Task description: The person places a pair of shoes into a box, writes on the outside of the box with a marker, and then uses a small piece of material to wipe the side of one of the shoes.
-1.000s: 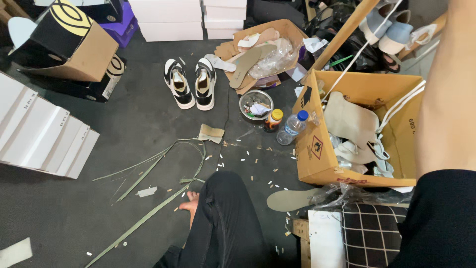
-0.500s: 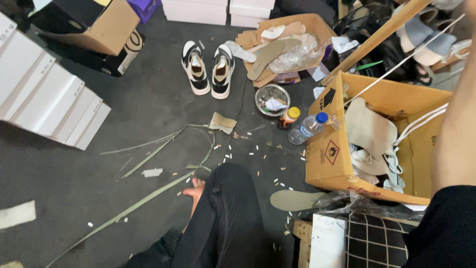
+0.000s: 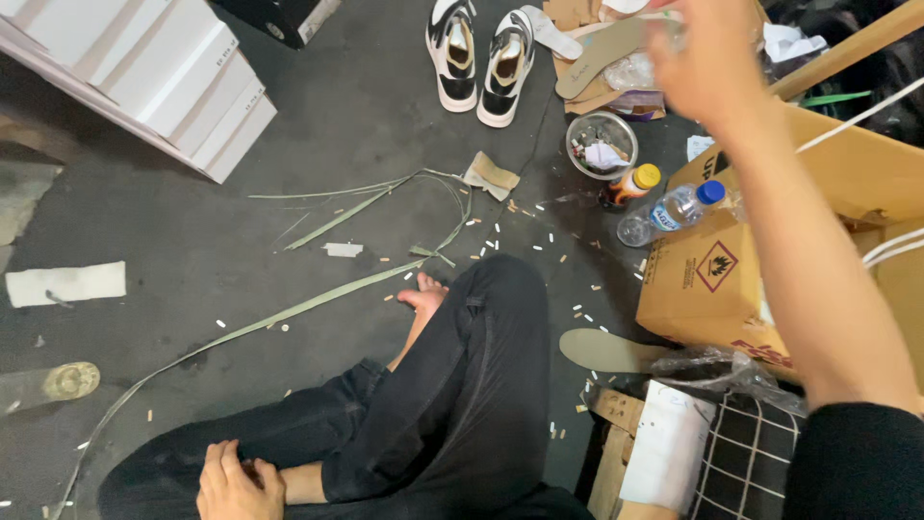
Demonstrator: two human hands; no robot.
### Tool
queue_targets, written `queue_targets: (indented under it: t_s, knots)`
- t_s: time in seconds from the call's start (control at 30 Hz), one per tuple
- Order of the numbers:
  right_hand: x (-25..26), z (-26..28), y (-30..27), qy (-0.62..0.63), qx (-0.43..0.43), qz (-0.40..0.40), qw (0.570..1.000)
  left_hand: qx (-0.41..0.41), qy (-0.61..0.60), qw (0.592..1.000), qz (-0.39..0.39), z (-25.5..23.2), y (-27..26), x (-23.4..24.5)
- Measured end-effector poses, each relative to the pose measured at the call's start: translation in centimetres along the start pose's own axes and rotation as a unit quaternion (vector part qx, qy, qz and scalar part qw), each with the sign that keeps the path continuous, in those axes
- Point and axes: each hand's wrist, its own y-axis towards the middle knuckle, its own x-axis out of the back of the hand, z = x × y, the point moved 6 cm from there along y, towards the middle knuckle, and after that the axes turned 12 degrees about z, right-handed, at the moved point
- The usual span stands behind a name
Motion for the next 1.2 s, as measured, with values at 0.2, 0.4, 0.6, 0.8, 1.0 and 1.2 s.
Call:
queue_targets:
  t_s: [0.2, 0.4, 0.6, 0.8, 1.0, 1.2]
  knots:
    - [-23.2, 2.7, 9.1, 0.148, -0.062, 0.224, 0.961, 0.044, -0.003, 0.999, 0.005, -1.1, 0.5, 1.7]
    - [-36.2, 1.6, 12.7, 0.102, -0.234, 0.244, 0.935, 0.103, -0.053, 0.990, -0.078, -0.4, 0.9, -0.7]
    - [-41.1, -1.4, 14.2, 0.054, -0.308, 0.251, 0.916, 0.105, -0.096, 0.988, -0.062, 1.0, 0.3, -5.0]
    - [-41.1, -1.4, 14.2, 0.030, -0.340, 0.265, 0.902, 0.114, -0.074, 0.989, -0.057, -0.7, 1.6, -0.1]
    - [-35.7, 3.2, 14.2, -0.045, -0.261, 0.239, 0.934, 0.062, -0.063, 0.996, -0.016, -1.3, 2.4, 3.6]
    - [-25.8, 19.6, 12.2, 0.001, -0.161, 0.316, 0.935, 0.050, -0.104, 0.993, -0.034, -1.2, 2.1, 4.1]
